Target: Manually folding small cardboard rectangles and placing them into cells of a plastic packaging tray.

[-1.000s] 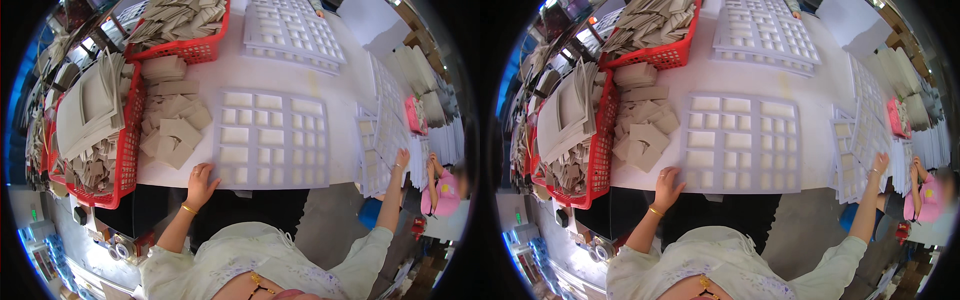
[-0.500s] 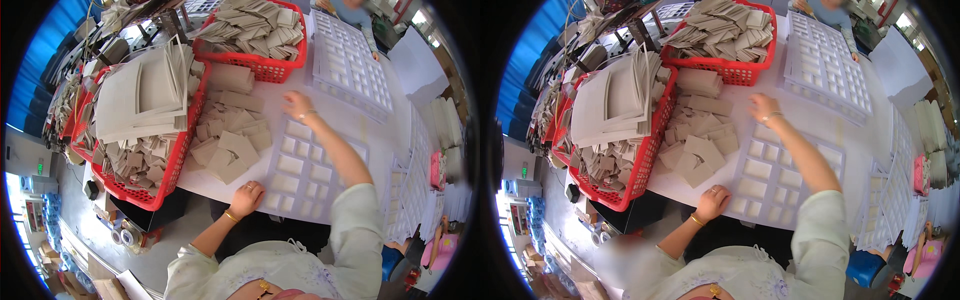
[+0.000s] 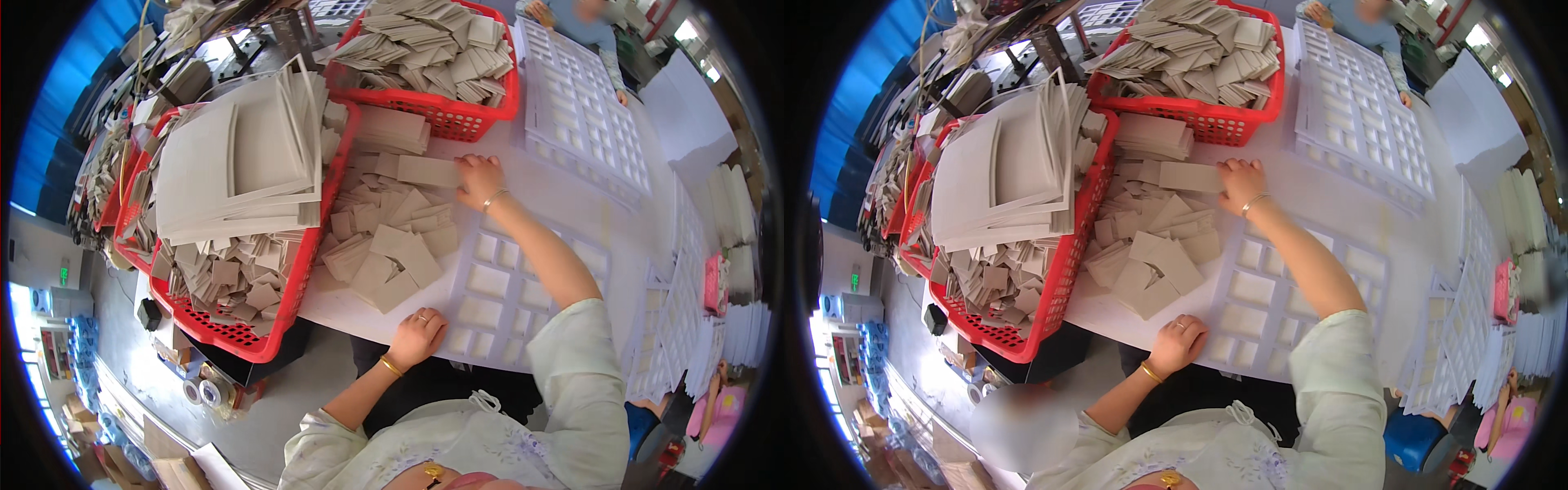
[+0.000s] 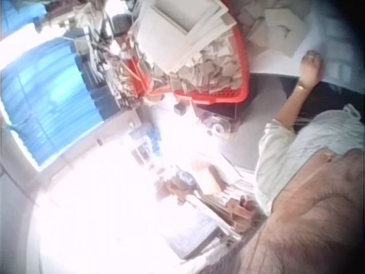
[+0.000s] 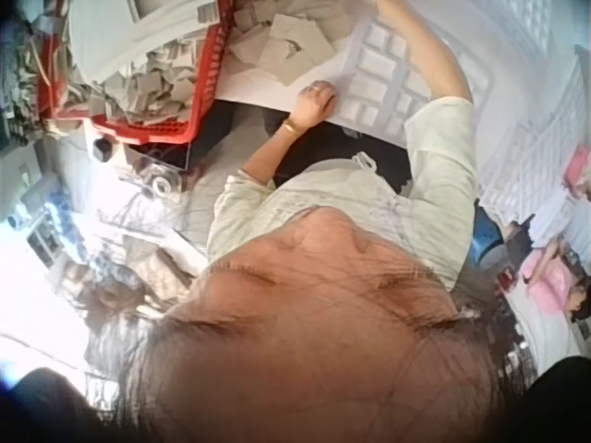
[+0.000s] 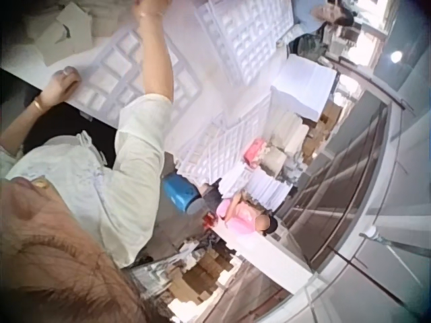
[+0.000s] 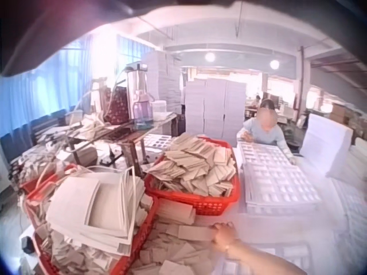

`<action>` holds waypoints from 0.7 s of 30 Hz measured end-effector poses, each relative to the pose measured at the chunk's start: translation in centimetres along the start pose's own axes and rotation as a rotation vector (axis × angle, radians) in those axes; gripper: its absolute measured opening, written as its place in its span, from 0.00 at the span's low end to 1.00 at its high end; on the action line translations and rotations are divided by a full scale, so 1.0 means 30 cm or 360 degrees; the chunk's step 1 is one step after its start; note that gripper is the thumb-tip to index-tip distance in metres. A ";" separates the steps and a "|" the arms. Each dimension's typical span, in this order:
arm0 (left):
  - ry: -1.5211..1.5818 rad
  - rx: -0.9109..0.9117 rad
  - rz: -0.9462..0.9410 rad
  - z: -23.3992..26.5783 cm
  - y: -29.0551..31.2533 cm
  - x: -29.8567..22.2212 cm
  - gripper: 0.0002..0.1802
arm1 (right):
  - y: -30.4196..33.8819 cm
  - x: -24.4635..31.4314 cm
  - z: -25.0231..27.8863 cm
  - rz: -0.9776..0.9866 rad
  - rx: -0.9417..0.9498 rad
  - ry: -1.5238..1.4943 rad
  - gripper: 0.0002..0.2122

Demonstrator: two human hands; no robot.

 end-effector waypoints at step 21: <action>-0.0081 -0.0019 -0.0007 -0.019 -0.020 -0.027 0.07 | 1.213 -0.581 0.127 -0.0608 0.0550 -0.0044 0.25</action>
Point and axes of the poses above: each hand's wrist, its own y-axis away from the middle knuckle, its own z-axis out of the back of the hand, x = y × z, the point moved 7 cm from there along -y, towards the middle knuckle, and after that the axes turned 14 degrees about z, right-handed, at the moved point
